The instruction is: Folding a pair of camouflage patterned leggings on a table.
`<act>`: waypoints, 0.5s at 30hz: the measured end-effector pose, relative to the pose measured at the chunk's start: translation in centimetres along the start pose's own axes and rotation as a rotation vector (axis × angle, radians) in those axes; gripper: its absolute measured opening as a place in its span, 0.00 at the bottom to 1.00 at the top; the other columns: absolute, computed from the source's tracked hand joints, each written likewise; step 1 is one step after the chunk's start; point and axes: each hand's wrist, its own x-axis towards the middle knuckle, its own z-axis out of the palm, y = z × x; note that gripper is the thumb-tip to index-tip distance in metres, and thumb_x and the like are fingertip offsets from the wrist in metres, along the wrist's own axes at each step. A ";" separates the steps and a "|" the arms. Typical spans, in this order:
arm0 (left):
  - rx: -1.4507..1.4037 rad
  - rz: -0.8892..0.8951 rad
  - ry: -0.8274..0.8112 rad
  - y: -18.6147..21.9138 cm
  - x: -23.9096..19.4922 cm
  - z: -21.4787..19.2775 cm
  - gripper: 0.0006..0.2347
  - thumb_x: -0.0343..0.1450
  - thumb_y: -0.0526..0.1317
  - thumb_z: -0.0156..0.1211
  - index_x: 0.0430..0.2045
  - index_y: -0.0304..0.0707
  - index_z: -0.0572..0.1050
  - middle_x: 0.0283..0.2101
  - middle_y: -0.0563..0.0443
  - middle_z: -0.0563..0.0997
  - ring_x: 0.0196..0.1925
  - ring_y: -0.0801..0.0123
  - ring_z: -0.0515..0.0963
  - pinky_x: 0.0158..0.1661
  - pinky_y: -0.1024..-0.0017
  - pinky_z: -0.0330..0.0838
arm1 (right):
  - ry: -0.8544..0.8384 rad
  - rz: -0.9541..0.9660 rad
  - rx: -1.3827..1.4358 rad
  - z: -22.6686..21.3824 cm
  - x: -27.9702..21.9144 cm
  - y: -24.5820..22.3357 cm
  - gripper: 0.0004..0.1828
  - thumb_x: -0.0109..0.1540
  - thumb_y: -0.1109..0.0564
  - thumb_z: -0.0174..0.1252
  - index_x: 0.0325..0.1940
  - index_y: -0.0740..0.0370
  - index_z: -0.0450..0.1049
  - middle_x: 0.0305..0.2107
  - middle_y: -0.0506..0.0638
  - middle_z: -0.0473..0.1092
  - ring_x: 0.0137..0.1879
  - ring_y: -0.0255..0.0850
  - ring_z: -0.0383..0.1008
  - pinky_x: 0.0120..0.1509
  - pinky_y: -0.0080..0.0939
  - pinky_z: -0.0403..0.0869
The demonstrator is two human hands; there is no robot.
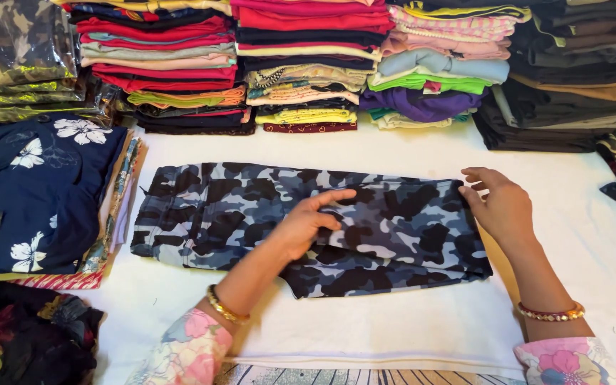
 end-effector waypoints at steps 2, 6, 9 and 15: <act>-0.008 -0.066 -0.122 2.1 -1.0 -1.5 0.30 0.60 0.23 0.56 0.62 0.41 0.74 0.55 0.46 0.78 0.52 0.65 0.75 0.54 0.73 0.72 | -0.027 0.006 -0.024 0.7 0.1 0.4 0.19 0.63 0.50 0.63 0.59 0.52 0.78 0.44 0.49 0.79 0.43 0.44 0.81 0.47 0.45 0.77; 0.304 0.087 0.027 6.8 -4.3 -4.8 0.34 0.57 0.23 0.53 0.64 0.41 0.71 0.65 0.47 0.74 0.63 0.66 0.70 0.61 0.74 0.61 | -0.093 -0.033 -0.049 2.2 0.3 0.8 0.27 0.62 0.46 0.64 0.64 0.52 0.72 0.46 0.51 0.78 0.45 0.47 0.81 0.47 0.47 0.77; 0.347 0.089 0.149 8.5 -6.7 -8.5 0.35 0.57 0.23 0.52 0.65 0.42 0.71 0.66 0.44 0.72 0.62 0.60 0.69 0.60 0.73 0.62 | -0.114 -0.082 -0.006 3.2 -0.1 0.1 0.34 0.60 0.44 0.64 0.69 0.52 0.66 0.47 0.54 0.77 0.45 0.49 0.80 0.48 0.48 0.77; 0.378 0.118 0.338 6.1 -8.2 -15.0 0.31 0.62 0.27 0.55 0.65 0.47 0.71 0.75 0.44 0.59 0.75 0.64 0.57 0.64 0.70 0.58 | -0.194 -0.084 0.077 3.8 -2.0 -5.6 0.46 0.57 0.42 0.66 0.75 0.51 0.55 0.45 0.58 0.76 0.40 0.50 0.79 0.46 0.48 0.77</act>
